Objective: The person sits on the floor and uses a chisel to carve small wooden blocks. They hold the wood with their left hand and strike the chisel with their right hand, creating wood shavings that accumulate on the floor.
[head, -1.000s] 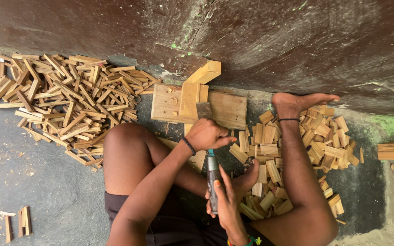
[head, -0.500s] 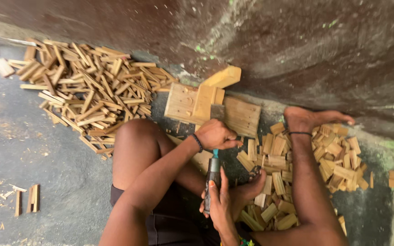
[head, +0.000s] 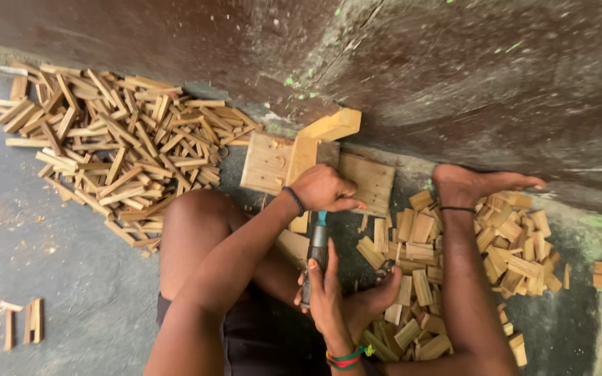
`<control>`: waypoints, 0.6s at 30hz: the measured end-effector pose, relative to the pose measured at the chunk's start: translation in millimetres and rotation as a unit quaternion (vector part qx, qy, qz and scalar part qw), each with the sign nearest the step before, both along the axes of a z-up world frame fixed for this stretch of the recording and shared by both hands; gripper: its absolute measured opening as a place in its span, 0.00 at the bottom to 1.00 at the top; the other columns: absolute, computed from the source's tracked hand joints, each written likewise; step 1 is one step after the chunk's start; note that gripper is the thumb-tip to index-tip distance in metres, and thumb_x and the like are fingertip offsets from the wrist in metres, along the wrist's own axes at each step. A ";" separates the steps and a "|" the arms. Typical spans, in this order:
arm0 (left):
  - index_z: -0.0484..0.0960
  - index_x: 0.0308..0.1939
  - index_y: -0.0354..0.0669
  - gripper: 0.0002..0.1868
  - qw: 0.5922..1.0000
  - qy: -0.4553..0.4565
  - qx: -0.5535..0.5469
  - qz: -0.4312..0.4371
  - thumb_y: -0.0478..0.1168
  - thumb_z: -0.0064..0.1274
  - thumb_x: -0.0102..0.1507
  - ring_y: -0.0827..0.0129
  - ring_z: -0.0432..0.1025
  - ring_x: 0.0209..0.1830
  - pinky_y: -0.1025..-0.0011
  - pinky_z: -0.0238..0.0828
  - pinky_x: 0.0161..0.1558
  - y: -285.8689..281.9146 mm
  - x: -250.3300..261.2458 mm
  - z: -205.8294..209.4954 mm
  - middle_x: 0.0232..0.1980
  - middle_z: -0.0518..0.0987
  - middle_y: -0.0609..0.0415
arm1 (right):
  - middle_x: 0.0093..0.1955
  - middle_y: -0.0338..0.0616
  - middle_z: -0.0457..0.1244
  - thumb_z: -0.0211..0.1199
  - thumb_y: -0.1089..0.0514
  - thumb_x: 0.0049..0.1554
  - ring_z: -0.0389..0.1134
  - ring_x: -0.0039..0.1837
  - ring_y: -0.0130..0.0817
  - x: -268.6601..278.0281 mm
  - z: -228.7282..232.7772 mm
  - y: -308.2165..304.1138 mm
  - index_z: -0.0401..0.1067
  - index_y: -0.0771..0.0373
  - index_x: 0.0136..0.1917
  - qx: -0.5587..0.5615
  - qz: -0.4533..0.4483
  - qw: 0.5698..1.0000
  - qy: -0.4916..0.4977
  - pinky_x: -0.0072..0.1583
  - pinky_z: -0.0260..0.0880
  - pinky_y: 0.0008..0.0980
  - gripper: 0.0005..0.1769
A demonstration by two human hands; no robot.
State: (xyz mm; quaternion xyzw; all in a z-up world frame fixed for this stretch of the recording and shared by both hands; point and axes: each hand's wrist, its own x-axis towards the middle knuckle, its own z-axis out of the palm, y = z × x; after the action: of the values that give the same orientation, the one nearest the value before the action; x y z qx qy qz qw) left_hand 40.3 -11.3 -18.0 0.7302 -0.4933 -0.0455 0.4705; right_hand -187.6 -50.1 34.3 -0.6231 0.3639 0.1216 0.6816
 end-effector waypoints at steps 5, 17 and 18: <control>0.77 0.23 0.47 0.26 1.000 0.015 -0.008 0.017 0.62 0.56 0.64 0.50 0.73 0.21 0.55 0.67 0.25 2.1 -7.3 6.1 0.20 0.76 0.50 | 0.38 0.46 0.62 0.49 0.51 0.64 0.62 0.25 0.30 -5.2 -2.3 -0.3 0.44 0.43 0.82 0.014 -0.019 1.000 -0.016 0.25 0.62 0.28 0.35; 0.83 0.26 0.49 0.25 0.999 0.021 0.001 0.038 0.63 0.55 0.64 0.51 0.75 0.22 0.55 0.70 0.27 2.7 -5.1 12.2 0.20 0.78 0.50 | 0.47 0.45 0.63 0.58 0.56 0.62 0.64 0.34 0.29 -12.6 3.2 3.5 0.51 0.48 0.77 0.147 -0.118 0.981 -0.037 0.33 0.66 0.28 0.34; 0.83 0.26 0.48 0.25 0.999 0.021 0.006 0.039 0.63 0.55 0.65 0.51 0.75 0.22 0.55 0.70 0.27 2.8 -3.9 13.6 0.20 0.78 0.50 | 0.46 0.45 0.62 0.58 0.56 0.62 0.63 0.33 0.29 -11.5 3.1 5.2 0.51 0.48 0.78 0.147 -0.114 0.981 -0.054 0.33 0.65 0.27 0.34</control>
State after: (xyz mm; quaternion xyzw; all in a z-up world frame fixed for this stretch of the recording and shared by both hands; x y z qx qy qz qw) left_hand 36.3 -8.5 -4.4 0.7505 -0.4542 -0.0451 0.4779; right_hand -199.1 -44.9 37.4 -0.4764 0.3731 0.0612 0.7938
